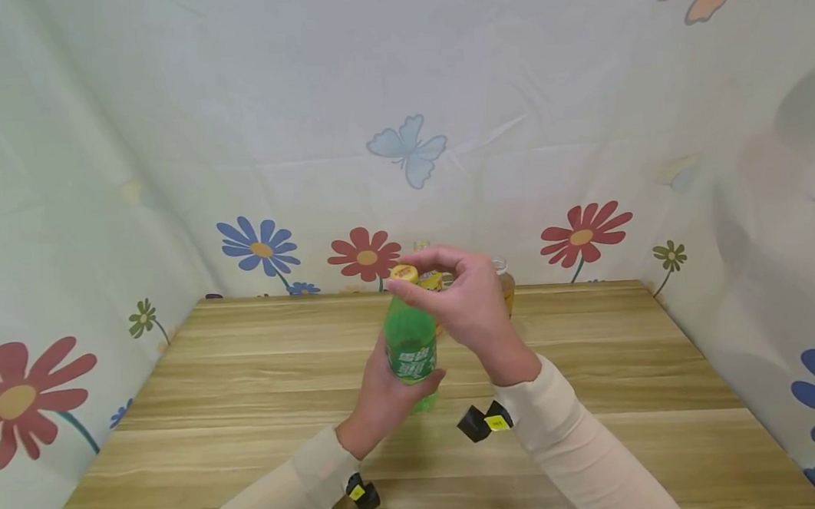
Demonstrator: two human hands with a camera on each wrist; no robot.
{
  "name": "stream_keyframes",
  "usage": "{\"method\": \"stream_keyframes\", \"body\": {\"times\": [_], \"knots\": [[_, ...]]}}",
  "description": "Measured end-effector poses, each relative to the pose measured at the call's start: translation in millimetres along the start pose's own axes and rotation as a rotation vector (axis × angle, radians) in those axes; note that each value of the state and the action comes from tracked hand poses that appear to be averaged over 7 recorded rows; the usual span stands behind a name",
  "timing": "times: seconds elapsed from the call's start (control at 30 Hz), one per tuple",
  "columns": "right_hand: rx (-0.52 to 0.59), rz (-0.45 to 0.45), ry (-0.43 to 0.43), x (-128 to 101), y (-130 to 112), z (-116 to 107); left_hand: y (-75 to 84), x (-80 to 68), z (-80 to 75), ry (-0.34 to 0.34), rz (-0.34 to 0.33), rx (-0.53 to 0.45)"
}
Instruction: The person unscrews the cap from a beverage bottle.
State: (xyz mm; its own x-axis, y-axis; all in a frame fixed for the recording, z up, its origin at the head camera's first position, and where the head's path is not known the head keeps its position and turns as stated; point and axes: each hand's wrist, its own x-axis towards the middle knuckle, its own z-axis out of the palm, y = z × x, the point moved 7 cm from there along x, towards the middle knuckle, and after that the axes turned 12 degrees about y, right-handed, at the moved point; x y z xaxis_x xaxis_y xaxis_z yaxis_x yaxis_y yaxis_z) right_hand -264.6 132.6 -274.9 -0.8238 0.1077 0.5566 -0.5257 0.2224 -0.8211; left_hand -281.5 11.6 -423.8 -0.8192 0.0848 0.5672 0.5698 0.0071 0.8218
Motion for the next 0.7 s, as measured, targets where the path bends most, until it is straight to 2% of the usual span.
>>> {"method": "stream_keyframes", "body": {"times": [0.7], "knots": [[0.108, 0.024, -0.141, 8.0, 5.3, 3.6, 3.2, 1.2, 1.4, -0.009, -0.034, -0.007]]}}
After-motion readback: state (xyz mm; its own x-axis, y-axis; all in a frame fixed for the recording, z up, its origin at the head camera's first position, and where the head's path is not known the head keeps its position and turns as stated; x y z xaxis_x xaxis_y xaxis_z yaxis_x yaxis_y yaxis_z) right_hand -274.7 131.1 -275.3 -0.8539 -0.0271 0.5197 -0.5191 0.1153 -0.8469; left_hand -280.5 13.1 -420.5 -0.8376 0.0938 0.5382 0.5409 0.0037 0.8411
